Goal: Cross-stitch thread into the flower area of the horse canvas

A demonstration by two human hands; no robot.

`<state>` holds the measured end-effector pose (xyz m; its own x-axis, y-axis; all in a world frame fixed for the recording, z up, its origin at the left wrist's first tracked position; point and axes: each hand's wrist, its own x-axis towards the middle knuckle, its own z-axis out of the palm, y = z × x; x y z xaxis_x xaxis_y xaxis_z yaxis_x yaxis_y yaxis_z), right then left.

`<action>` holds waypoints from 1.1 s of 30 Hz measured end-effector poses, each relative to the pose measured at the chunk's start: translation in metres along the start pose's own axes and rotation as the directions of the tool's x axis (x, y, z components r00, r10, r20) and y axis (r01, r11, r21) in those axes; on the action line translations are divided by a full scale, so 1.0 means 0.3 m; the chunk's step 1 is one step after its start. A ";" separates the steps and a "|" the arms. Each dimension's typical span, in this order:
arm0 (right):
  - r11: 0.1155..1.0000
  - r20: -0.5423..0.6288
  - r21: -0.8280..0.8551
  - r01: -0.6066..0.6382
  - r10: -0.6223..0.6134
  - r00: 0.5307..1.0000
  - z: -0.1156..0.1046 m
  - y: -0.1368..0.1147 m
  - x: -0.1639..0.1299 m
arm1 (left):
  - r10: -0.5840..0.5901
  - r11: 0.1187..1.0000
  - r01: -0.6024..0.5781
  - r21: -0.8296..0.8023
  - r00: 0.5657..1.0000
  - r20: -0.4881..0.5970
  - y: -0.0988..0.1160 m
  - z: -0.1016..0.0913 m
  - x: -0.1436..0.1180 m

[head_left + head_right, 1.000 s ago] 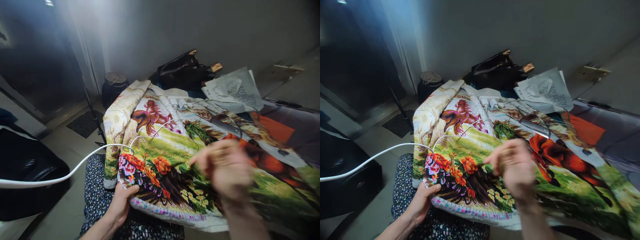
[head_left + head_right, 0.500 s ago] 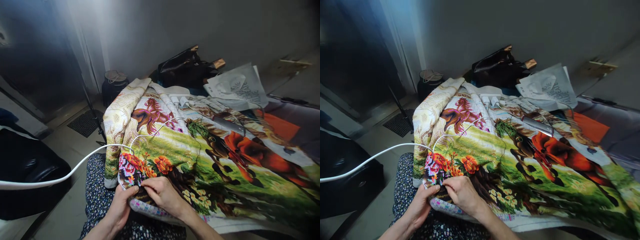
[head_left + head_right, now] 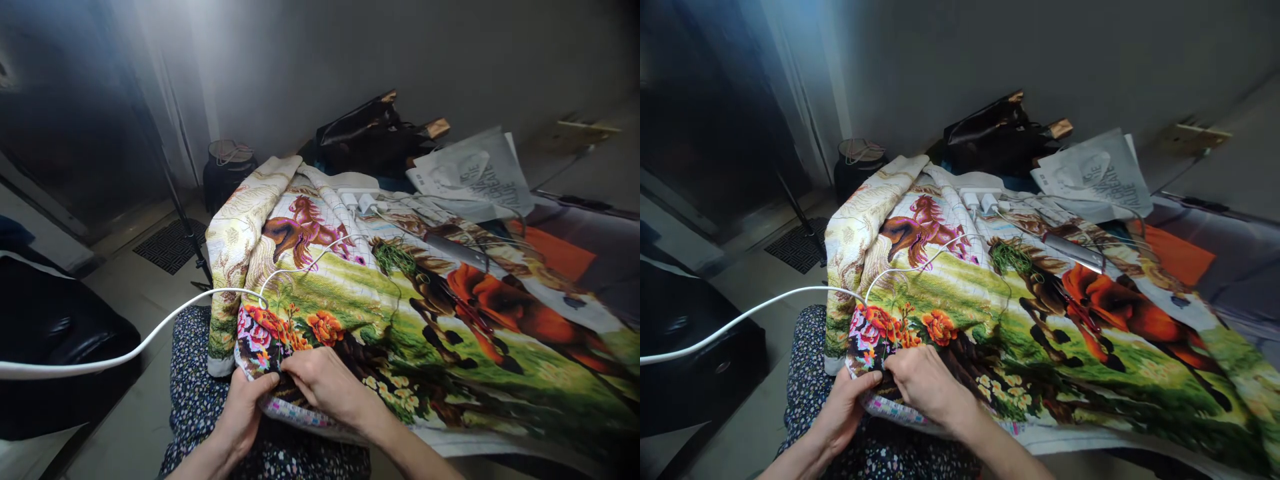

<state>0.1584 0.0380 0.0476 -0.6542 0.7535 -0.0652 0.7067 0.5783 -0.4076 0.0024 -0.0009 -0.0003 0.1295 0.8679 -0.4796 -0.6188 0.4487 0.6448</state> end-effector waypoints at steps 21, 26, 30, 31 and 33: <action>0.928 -0.172 -0.046 0.370 -0.373 0.912 -0.006 0.108 0.068 | 0.047 0.999 -0.047 -0.005 0.999 0.014 0.012 0.009 0.002; 0.925 -0.194 -0.063 0.375 -0.380 0.904 -0.008 0.106 0.065 | 0.053 0.999 -0.053 -0.011 0.999 0.014 0.011 0.011 0.000; 0.926 -0.181 -0.069 0.370 -0.377 0.908 -0.008 0.107 0.063 | 0.050 0.999 -0.050 -0.008 0.999 0.008 0.011 0.012 0.001; 0.926 -0.181 -0.071 0.371 -0.377 0.908 -0.008 0.107 0.062 | 0.050 0.999 -0.050 -0.005 0.999 0.007 0.012 0.012 0.002; 0.926 -0.183 -0.076 0.371 -0.379 0.907 -0.006 0.106 0.062 | 0.045 0.999 -0.045 0.000 0.999 0.004 0.012 0.012 0.002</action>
<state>0.1692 0.0708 0.0350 -0.8118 0.5219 0.2619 0.4320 0.8386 -0.3319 0.0031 0.0021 0.0037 0.1049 0.8881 -0.4476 -0.6243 0.4091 0.6655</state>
